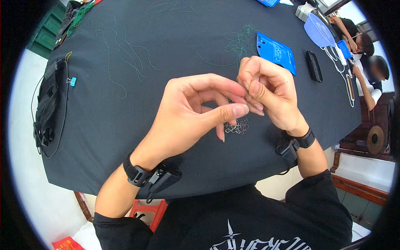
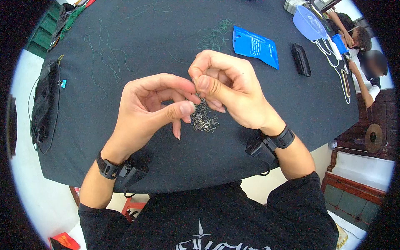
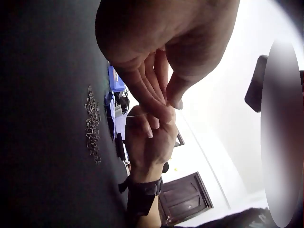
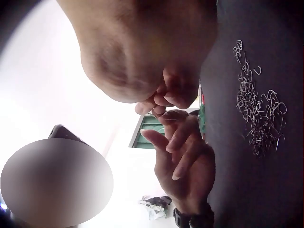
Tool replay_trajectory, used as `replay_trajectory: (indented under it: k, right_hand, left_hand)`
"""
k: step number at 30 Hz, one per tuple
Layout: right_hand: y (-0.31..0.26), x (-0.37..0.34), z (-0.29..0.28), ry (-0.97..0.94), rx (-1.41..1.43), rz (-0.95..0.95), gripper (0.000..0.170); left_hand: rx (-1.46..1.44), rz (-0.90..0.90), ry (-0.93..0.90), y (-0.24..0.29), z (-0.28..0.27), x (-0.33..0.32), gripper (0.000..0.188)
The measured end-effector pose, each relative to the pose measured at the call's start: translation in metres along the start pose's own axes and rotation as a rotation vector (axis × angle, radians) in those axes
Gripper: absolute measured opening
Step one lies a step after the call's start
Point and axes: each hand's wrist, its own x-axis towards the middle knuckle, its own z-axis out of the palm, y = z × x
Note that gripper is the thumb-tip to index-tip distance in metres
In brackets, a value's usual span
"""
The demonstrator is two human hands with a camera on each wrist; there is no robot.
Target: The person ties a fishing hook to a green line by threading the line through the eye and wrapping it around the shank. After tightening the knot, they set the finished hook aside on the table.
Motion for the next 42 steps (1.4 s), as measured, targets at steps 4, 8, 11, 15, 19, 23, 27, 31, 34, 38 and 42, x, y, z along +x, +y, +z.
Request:
replay_trajectory:
  k: [4,8,11,15,19,23,27,31,34,38,42]
  right_hand:
    - [0.001,-0.001,0.003,0.000,-0.004,-0.003,0.020]
    - [0.002,-0.001,0.005,-0.003,-0.005,0.003,0.019]
    - [0.002,-0.002,0.007,-0.002,-0.008,0.015,0.018]
    - [0.004,-0.002,0.007,-0.010,-0.050,-0.011,0.020]
    - [0.008,0.001,0.002,-0.046,-0.240,-0.125,0.024]
    - [0.010,0.002,0.002,-0.016,-0.311,-0.187,0.027]
    - [0.007,0.003,0.003,0.015,-0.370,-0.218,0.028]
    - [0.005,0.002,0.001,0.028,-0.336,-0.186,0.026]
    - [0.001,0.004,0.003,0.018,-0.203,-0.149,0.024]
    - [-0.004,0.005,0.002,-0.026,-0.014,-0.114,0.020]
    - [-0.004,0.004,-0.003,-0.082,0.079,-0.130,0.018]
  left_hand:
    - [0.005,-0.022,0.014,0.002,0.001,-0.001,0.022]
    - [0.004,-0.051,0.034,0.002,0.001,-0.001,0.019]
    - [-0.018,-0.076,0.063,0.001,0.003,-0.001,0.016]
    - [-0.016,-0.083,0.066,0.000,0.005,-0.003,0.013]
    - [-0.074,-0.110,0.064,0.000,0.007,-0.006,0.011]
    - [-0.091,-0.121,0.057,0.000,0.006,-0.005,0.009]
    - [-0.116,-0.139,0.052,-0.002,0.006,-0.006,0.009]
    - [-0.130,-0.176,0.061,0.001,0.006,-0.005,0.009]
    - [-0.170,-0.207,0.051,0.002,0.004,-0.005,0.010]
    - [-0.224,-0.220,-0.008,0.004,0.003,-0.006,0.010]
    - [-0.247,-0.236,-0.077,0.007,0.004,-0.007,0.008]
